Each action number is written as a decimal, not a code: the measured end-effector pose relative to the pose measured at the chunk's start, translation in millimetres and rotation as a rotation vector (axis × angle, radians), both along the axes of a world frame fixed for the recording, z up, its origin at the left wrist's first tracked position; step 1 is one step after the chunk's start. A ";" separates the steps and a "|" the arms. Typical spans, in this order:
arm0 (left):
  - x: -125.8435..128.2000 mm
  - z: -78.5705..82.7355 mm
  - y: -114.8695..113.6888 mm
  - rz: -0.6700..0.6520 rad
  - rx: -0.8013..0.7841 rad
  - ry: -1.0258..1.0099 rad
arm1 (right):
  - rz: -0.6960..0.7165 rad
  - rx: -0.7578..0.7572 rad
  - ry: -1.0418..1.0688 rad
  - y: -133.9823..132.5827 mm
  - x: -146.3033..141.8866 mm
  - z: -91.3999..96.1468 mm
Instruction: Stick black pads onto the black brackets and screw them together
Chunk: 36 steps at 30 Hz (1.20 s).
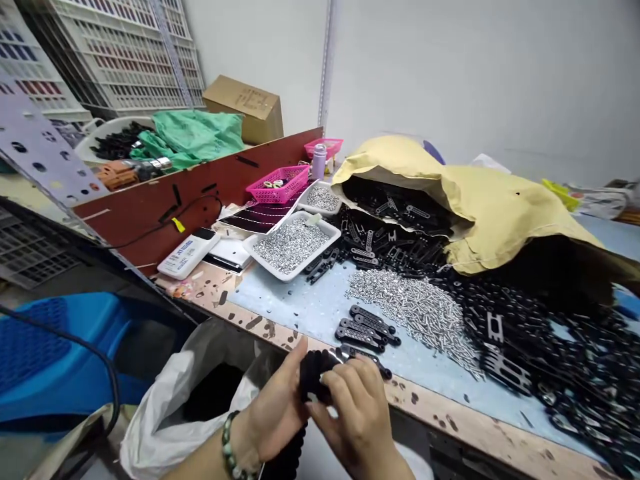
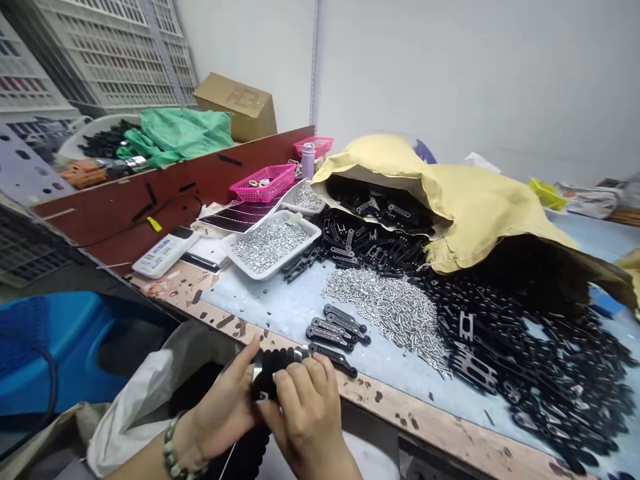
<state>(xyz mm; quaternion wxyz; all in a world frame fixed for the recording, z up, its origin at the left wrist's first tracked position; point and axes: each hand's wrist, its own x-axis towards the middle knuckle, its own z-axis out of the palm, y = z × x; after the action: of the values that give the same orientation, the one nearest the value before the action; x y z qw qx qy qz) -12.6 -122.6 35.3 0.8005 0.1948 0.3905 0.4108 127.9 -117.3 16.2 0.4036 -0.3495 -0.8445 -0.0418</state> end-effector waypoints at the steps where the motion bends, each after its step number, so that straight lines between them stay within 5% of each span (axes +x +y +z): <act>1: -2.8 -1.7 4.9 0.039 0.021 0.047 | 0.027 -0.032 -0.015 -1.5 3.0 0.1; 4: -12.4 -7.4 15.4 0.044 0.184 0.320 | 0.003 -0.143 0.043 -3.3 20.5 5.4; 7: -15.1 -11.7 20.8 -0.091 0.404 0.585 | -0.152 -0.303 0.100 3.5 33.8 14.9; 10: -14.0 -14.9 24.5 -0.200 0.608 0.707 | -0.084 -0.480 0.024 13.9 39.3 17.0; 15: -19.5 -26.3 34.0 -0.097 1.092 1.111 | -0.246 -0.752 0.386 24.0 57.2 -3.3; 20: -15.0 -37.3 44.7 -0.101 1.571 1.349 | -0.401 -0.824 0.632 32.3 61.6 -19.9; 26: -9.3 -36.6 50.5 -0.242 1.604 1.378 | -0.458 -0.832 0.631 34.6 46.8 -20.3; 36: -4.6 -38.0 54.0 -0.283 1.546 1.349 | -0.409 -0.770 0.423 37.3 49.8 -21.0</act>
<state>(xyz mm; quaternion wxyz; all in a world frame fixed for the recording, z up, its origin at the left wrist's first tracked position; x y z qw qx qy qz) -17.3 -68.6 -2.7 0.1126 0.8893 0.3612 0.2570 177.7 -80.0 -4.8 0.3914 -0.6333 -0.6119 0.2671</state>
